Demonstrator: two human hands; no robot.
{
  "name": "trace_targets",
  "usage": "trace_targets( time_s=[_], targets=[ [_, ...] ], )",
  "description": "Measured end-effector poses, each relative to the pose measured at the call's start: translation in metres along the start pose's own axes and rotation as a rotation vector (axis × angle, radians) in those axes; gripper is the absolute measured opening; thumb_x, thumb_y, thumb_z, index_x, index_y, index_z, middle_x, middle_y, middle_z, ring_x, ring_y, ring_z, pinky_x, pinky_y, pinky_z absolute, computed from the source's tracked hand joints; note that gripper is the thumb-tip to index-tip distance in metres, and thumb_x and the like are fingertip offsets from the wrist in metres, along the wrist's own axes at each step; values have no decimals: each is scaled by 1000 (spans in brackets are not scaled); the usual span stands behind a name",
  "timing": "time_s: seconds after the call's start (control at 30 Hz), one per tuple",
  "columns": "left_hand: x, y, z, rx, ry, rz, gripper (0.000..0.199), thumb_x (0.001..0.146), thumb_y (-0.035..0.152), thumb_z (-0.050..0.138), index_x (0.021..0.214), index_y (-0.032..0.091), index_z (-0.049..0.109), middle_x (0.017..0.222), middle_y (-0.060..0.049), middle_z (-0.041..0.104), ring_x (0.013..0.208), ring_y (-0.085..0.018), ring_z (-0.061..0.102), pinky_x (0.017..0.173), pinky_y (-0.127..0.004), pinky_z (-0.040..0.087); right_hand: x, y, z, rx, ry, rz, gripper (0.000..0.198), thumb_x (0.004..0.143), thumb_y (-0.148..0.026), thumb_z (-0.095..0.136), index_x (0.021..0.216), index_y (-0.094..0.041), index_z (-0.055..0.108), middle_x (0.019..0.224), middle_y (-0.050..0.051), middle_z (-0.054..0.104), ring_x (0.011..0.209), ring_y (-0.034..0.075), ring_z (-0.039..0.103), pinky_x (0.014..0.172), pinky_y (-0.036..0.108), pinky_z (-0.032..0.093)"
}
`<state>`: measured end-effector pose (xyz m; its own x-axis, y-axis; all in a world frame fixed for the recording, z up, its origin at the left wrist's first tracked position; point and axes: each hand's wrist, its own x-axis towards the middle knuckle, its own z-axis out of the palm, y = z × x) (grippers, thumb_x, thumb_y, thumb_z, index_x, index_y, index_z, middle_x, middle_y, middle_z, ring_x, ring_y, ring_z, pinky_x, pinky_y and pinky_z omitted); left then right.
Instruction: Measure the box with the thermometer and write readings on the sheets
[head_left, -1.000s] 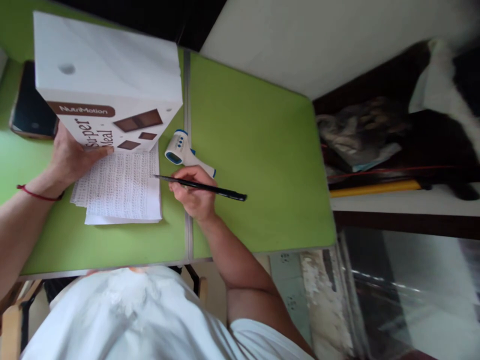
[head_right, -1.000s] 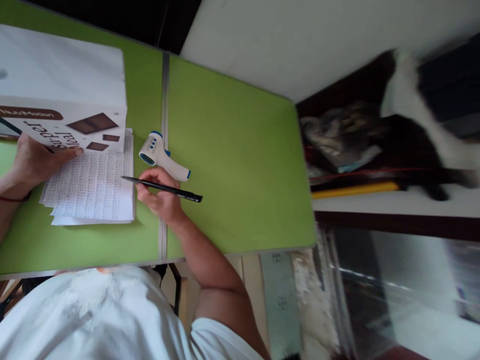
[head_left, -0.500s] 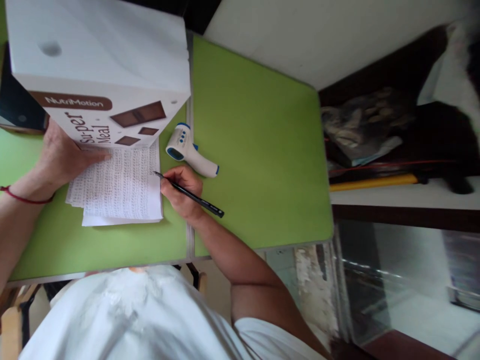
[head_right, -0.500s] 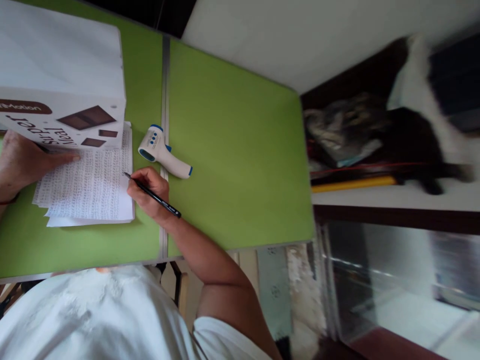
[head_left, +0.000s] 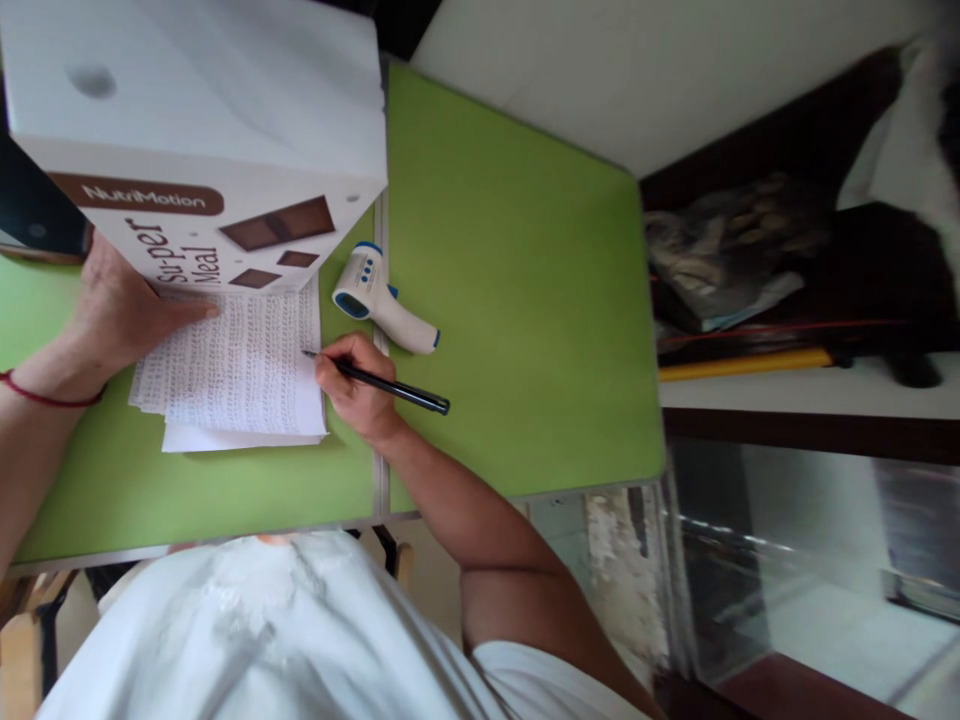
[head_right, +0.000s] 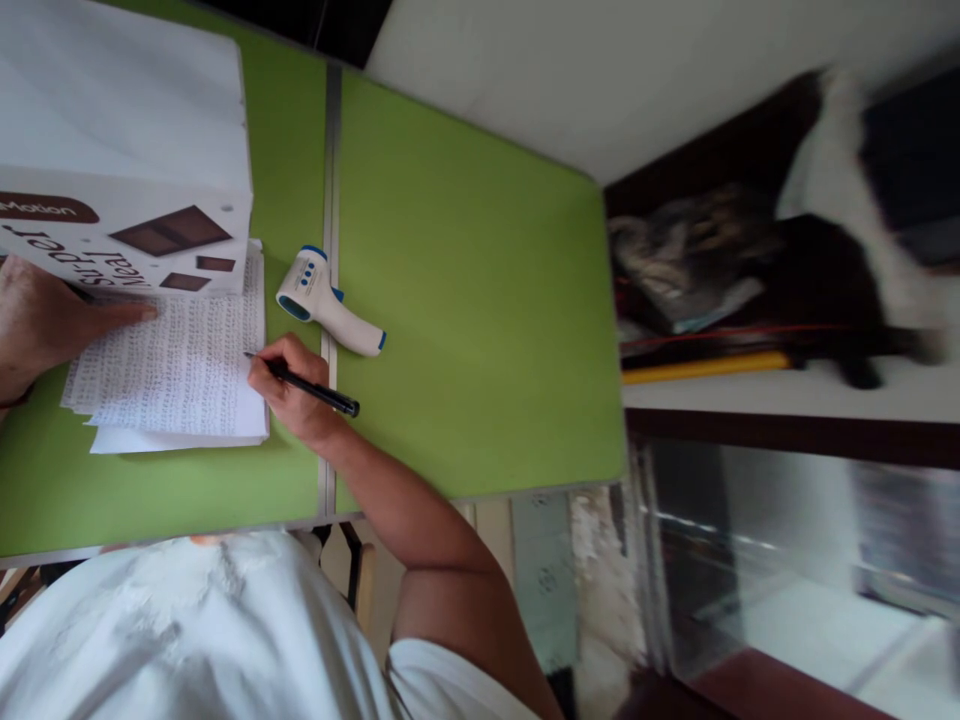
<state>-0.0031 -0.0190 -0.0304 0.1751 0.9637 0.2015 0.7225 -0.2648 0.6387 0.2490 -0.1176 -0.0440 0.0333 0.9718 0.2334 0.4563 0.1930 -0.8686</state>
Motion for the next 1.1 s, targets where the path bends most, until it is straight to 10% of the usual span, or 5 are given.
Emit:
trace_targets(
  time_s=[0.2,1.1],
  targets=[
    [-4,13,-2,99,6,-54,84,51,34,87,122,11,49,135,-16,49,131,-38,41,114,-47,33,0,2,2,-62,29,-122,12,80,-24,55,70,-22,51,59,-7,53,51,8,47,50,22,40],
    [-2,10,-1,79,13,-26,94,48,34,86,130,12,44,137,-14,48,135,-37,36,115,-47,29,0,1,2,-84,73,-142,14,81,-22,55,69,-22,48,58,-7,51,50,8,45,49,21,40]
  ],
)
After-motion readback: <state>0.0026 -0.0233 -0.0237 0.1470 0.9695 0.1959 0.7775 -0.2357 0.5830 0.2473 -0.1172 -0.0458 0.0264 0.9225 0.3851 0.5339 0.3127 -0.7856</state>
